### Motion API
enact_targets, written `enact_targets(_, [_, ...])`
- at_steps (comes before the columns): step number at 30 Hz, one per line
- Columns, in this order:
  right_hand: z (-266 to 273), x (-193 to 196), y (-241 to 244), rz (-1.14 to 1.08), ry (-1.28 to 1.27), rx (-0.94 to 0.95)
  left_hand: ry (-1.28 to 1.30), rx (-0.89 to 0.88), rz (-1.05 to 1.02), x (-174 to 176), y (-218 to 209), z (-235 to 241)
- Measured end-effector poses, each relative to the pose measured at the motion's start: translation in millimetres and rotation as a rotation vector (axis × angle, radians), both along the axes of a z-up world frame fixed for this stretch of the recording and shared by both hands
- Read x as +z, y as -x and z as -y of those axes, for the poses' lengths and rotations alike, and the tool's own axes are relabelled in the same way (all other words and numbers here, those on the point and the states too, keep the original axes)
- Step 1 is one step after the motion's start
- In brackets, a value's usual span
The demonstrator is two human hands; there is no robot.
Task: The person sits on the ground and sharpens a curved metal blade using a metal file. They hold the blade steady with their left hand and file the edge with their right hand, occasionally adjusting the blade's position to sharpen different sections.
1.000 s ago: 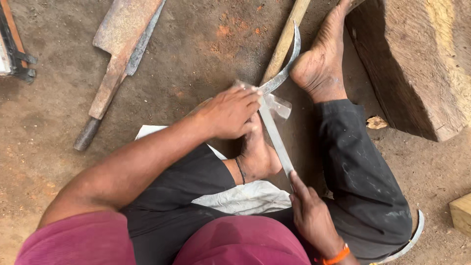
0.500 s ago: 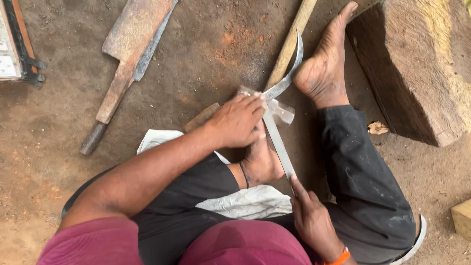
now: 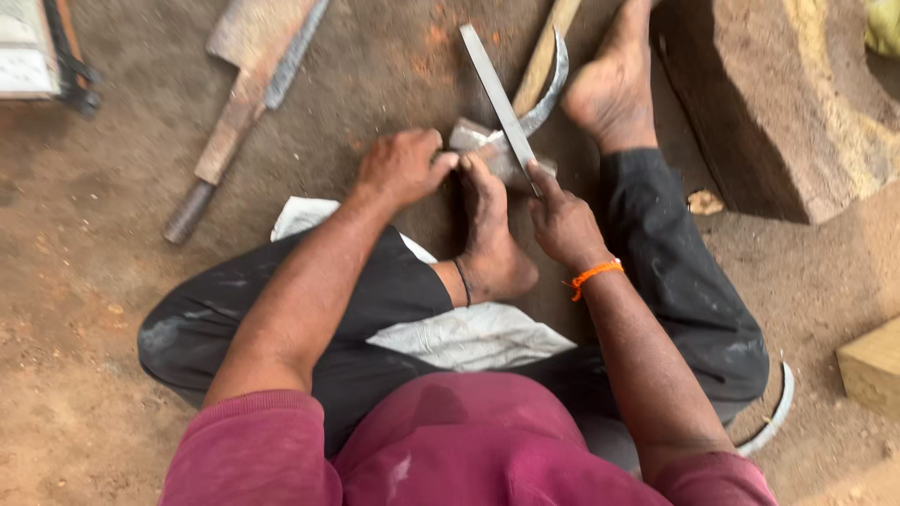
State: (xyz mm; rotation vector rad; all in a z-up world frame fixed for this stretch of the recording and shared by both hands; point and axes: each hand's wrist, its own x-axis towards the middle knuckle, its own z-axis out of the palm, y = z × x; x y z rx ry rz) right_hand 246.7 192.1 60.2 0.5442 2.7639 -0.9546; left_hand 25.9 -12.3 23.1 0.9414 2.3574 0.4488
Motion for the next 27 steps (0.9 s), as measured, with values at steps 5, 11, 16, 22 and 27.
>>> enact_targets(5, [4.1, -31.4, 21.9, 0.048, -0.045, -0.010, -0.028, -0.064, -0.024, -4.4, 46.0, 15.0])
enact_targets(11, [41.6, 52.1, -38.0, -0.017, 0.054, -0.035, -0.313, -0.357, -0.243, -2.8, 18.3, -19.2])
enact_targets(16, [37.5, 104.3, -40.9, 0.007, 0.103, -0.065, -0.177, -0.599, -0.111, -0.4, 25.0, -43.2])
enact_targets(22, [-25.8, -8.1, 23.5, -0.078, 0.044, 0.002, -0.088, -0.320, -0.222, 2.3, 117.1, -120.4])
enact_targets(27, [26.5, 49.3, -59.5, 0.060, 0.063, -0.076, 0.175, -0.673, -0.139, 26.3, 40.9, -101.3])
